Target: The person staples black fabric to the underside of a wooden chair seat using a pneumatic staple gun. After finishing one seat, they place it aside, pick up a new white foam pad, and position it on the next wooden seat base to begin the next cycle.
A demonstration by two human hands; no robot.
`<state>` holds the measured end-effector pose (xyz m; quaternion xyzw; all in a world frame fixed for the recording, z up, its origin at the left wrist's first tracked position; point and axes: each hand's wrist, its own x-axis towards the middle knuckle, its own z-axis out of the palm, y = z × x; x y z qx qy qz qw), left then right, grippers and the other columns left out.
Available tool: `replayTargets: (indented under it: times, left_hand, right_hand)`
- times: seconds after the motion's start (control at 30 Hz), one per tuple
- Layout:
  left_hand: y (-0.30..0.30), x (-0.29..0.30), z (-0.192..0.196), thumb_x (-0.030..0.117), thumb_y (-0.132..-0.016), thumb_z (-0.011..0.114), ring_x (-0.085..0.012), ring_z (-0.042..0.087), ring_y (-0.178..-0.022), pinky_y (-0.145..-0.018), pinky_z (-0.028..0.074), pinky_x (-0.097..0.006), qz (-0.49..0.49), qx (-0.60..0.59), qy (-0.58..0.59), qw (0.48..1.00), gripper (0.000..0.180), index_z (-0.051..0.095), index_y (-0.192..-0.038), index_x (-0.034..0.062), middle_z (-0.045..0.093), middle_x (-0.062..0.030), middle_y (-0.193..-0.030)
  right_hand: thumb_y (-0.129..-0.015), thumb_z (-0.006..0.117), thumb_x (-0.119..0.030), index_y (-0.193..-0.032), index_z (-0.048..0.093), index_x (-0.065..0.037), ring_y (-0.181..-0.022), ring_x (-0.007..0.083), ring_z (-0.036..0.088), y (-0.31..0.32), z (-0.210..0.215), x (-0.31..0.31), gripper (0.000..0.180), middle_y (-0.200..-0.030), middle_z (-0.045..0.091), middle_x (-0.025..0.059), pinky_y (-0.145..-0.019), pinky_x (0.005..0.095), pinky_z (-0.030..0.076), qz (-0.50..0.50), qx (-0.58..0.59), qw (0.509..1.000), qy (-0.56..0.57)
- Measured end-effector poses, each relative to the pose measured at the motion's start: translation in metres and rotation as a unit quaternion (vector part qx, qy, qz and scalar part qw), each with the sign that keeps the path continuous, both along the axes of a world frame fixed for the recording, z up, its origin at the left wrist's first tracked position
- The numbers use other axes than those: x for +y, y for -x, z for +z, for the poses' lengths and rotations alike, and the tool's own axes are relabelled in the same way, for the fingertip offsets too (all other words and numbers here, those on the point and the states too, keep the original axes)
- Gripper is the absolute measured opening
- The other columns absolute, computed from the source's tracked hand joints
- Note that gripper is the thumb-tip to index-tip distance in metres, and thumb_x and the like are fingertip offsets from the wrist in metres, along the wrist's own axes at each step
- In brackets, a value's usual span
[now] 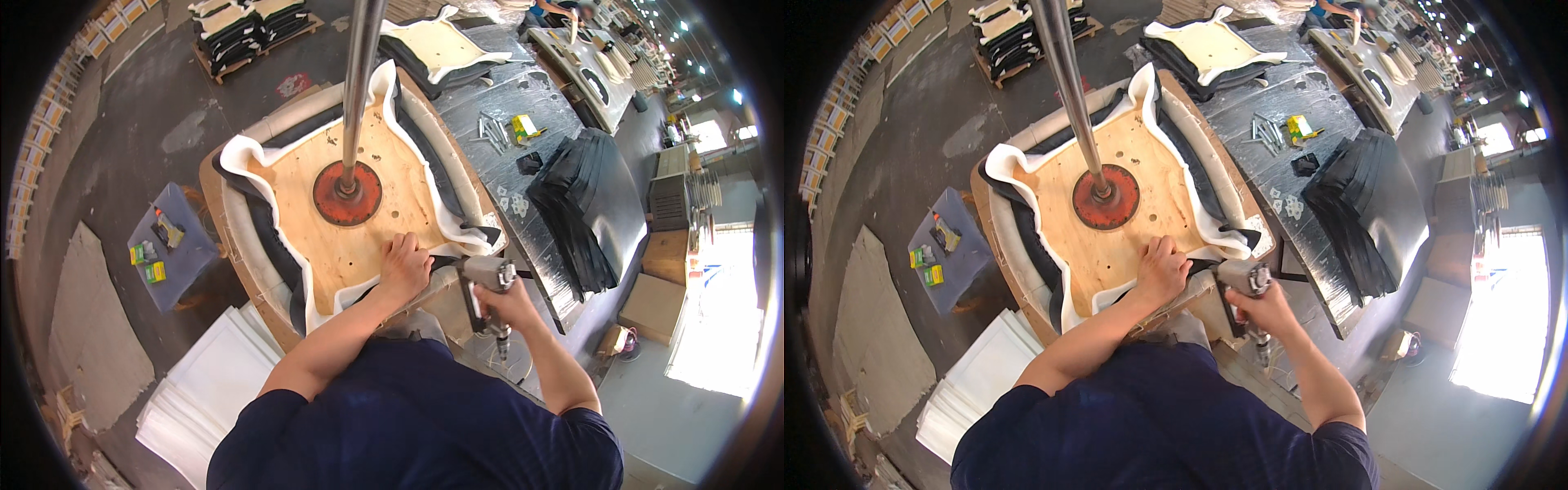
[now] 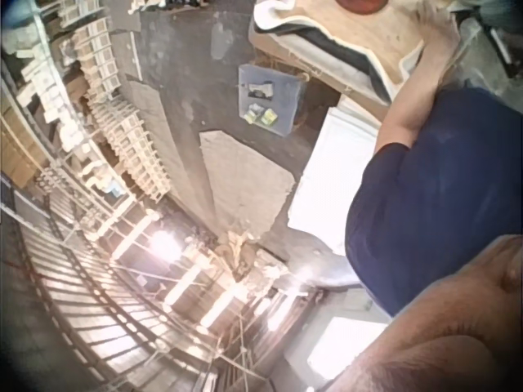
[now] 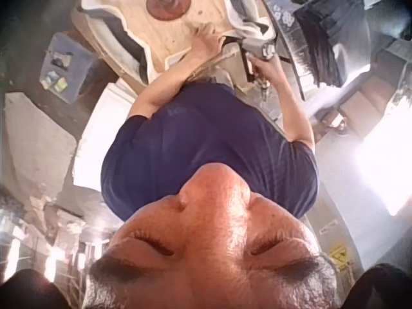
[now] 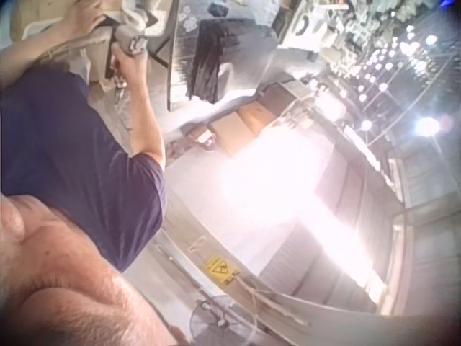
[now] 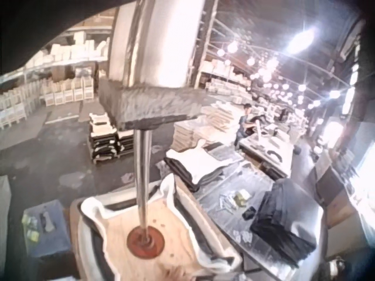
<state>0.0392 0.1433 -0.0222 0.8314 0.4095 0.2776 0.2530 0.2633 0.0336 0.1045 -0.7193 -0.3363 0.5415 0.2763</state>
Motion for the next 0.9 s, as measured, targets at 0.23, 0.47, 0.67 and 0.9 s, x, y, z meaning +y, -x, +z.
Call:
replayTargets:
  times: [0.23,0.47,0.67,0.9]
  left_hand:
    - [-0.006,0.012,0.002,0.025,-0.090,0.081,-0.0319,0.056,-0.111,-0.098,0.041,-0.049,0.037,-0.021,0.045,0.998,0.016,0.079,-0.083,0.0099,0.061,-0.0080,-0.105]
    - [-0.012,0.014,0.005,0.023,-0.091,0.077,-0.0323,0.057,-0.118,-0.101,0.041,-0.048,0.044,-0.018,0.096,0.994,0.016,0.081,-0.086,0.0083,0.063,-0.0104,-0.110]
    - [-0.016,0.016,0.007,0.022,-0.091,0.078,-0.0314,0.058,-0.116,-0.101,0.041,-0.047,0.058,-0.015,0.093,0.994,0.014,0.081,-0.085,0.0087,0.063,-0.0096,-0.110]
    - [-0.012,0.017,0.003,0.022,-0.090,0.079,-0.0317,0.057,-0.117,-0.101,0.041,-0.047,0.068,-0.019,0.055,0.996,0.013,0.079,-0.087,0.0094,0.062,-0.0091,-0.110]
  right_hand:
    - [-0.103,0.082,-0.023,-0.120,0.074,0.000,-0.059,0.0114,0.068,0.025,-0.001,0.051,0.030,-0.088,0.071,0.0003,-0.054,0.0302,0.055,0.022,-0.013,0.998,0.059]
    - [-0.103,0.083,-0.028,-0.117,0.076,-0.001,-0.057,0.0106,0.068,0.029,0.004,0.085,0.031,-0.082,0.070,-0.0006,-0.050,0.0291,0.052,0.049,-0.056,0.991,0.114]
    - [-0.100,0.086,-0.028,-0.108,0.077,-0.001,-0.052,0.0110,0.065,0.032,-0.005,0.096,0.030,-0.074,0.070,0.0008,-0.046,0.0304,0.050,0.070,-0.079,0.991,0.084]
    - [-0.098,0.087,-0.029,-0.105,0.077,-0.001,-0.052,0.0109,0.065,0.031,-0.002,0.104,0.030,-0.065,0.068,0.0019,-0.047,0.0311,0.049,0.110,-0.132,0.982,0.084]
